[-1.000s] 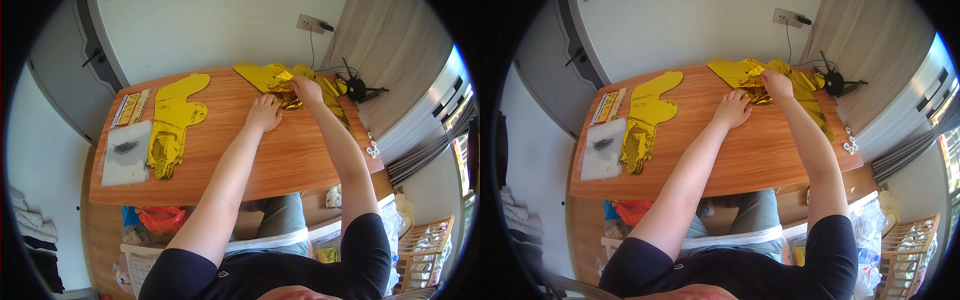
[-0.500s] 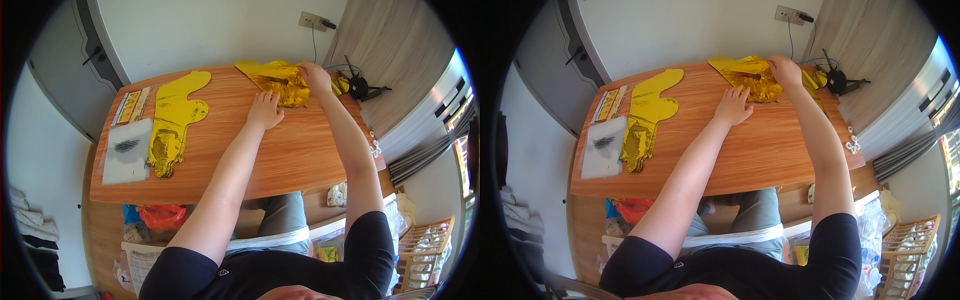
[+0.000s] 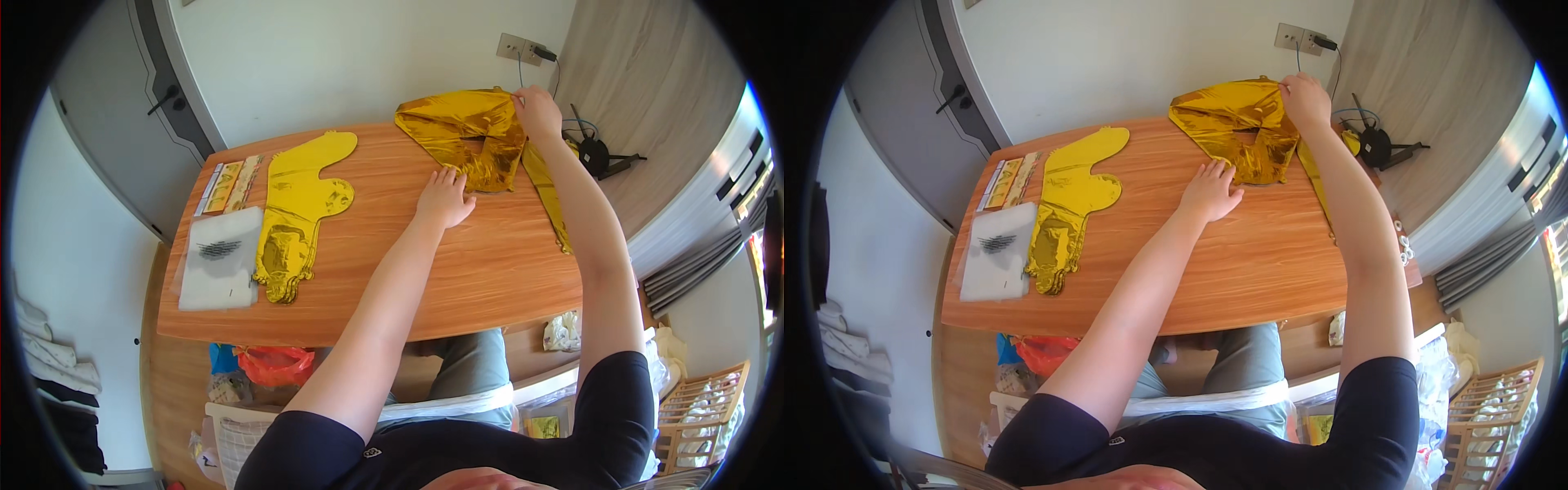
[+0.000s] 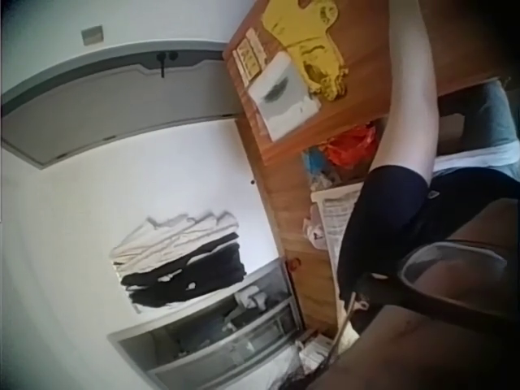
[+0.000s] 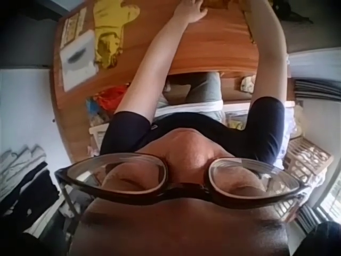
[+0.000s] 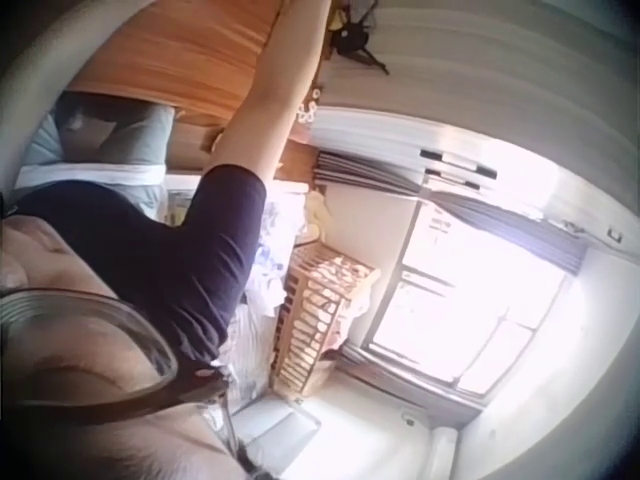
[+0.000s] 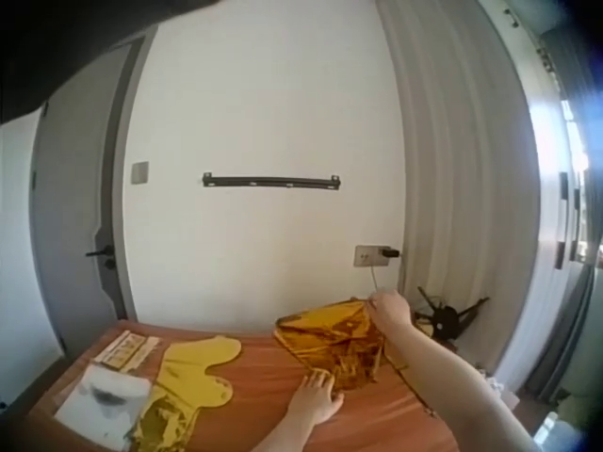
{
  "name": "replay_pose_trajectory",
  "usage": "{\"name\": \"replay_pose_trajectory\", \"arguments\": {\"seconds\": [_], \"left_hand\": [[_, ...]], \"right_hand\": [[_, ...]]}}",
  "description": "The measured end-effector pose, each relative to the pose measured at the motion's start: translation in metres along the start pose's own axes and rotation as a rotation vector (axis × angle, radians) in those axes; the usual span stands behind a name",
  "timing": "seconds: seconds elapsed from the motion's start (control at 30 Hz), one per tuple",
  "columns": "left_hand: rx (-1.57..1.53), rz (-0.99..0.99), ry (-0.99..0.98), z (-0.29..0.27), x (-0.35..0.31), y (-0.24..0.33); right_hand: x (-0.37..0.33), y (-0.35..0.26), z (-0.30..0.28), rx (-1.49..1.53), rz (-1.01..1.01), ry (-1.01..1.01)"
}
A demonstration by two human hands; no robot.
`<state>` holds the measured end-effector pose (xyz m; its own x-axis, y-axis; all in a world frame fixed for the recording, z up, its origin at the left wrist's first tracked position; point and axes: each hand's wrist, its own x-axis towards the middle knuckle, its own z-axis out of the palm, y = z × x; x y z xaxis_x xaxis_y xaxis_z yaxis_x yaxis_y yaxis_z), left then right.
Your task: Folding a gold foil Pikachu balloon neatly on a wooden desk.
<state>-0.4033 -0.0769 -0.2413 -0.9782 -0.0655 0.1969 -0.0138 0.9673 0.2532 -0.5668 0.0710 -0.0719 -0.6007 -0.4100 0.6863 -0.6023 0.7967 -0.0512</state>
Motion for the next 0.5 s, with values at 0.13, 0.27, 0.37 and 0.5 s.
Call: {"name": "replay_pose_trajectory", "arguments": {"seconds": [0.13, 0.27, 0.37, 0.5], "left_hand": [[0.005, 0.005, -0.011, -0.001, 0.002, -0.003], [0.017, 0.003, -0.021, 0.0, 0.003, -0.003], [0.035, 0.003, -0.035, 0.001, 0.003, -0.003], [0.052, 0.005, -0.043, 0.001, 0.004, -0.005]], "right_hand": [[0.02, -0.002, -0.016, 0.029, 0.176, -0.141], [0.038, 0.006, -0.022, 0.055, 0.187, -0.077], [0.05, 0.015, -0.024, 0.102, 0.243, 0.009], [0.069, 0.033, -0.024, 0.233, 0.286, 0.033]]}}
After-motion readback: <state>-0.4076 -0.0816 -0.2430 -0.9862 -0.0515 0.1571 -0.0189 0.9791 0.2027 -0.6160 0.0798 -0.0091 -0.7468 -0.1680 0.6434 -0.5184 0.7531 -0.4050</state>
